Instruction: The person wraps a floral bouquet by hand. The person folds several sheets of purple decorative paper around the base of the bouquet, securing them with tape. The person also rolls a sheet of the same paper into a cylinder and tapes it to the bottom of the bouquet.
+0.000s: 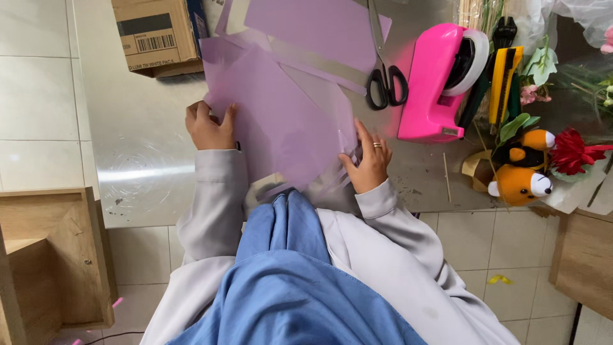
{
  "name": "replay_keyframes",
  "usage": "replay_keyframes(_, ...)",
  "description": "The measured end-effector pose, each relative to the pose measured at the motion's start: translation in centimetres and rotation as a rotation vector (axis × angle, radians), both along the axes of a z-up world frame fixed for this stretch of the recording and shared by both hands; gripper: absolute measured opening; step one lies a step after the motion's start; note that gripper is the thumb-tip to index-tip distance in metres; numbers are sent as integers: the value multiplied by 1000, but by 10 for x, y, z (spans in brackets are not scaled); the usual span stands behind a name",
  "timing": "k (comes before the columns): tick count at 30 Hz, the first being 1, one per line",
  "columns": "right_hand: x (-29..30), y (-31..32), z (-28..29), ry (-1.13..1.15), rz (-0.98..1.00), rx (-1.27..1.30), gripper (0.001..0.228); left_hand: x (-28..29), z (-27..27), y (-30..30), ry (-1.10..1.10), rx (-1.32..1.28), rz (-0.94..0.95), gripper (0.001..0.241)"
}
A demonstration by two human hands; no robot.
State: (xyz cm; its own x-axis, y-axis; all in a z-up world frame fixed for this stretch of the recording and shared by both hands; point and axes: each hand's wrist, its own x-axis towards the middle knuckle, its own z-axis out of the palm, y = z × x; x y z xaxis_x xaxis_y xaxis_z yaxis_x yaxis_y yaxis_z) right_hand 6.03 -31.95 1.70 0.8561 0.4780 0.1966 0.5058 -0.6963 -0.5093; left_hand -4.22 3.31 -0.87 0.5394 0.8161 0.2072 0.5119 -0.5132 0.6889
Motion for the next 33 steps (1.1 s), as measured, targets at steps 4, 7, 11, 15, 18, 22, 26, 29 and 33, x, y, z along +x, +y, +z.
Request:
replay_keyframes(4,25,7,-6,121,-74,-11,97,-20,12,9,-59,-321,4,35)
replay_keyframes(7,42,19,-9,71,-46,-76,68,-51,34,39,-372,-556,-187,43)
replay_keyframes(11,41,38,-10,23,47,-16,50,-112,90,68,-434,-662,-170,40)
replay_keyframes(15,38,39,-3,142,80,116,48,-145,109,79,-456,-812,-45,43)
replay_keyframes(18,46,17,-7,7,10,-224,88,-144,122,69,-618,-915,-61,44)
replay_keyframes(22,54,-15,-5,152,5,-265,99,-126,104,77,-755,-1047,-99,46)
replay_keyframes(26,54,-39,-6,399,-28,-264,83,-69,79,70,-734,-1194,-140,35)
replay_keyframes(29,50,-45,-11,398,-38,-315,59,-15,59,47,-681,-1226,-145,28)
replay_keyframes(33,40,-48,-6,366,-95,-231,51,27,33,21,-402,-821,-200,43)
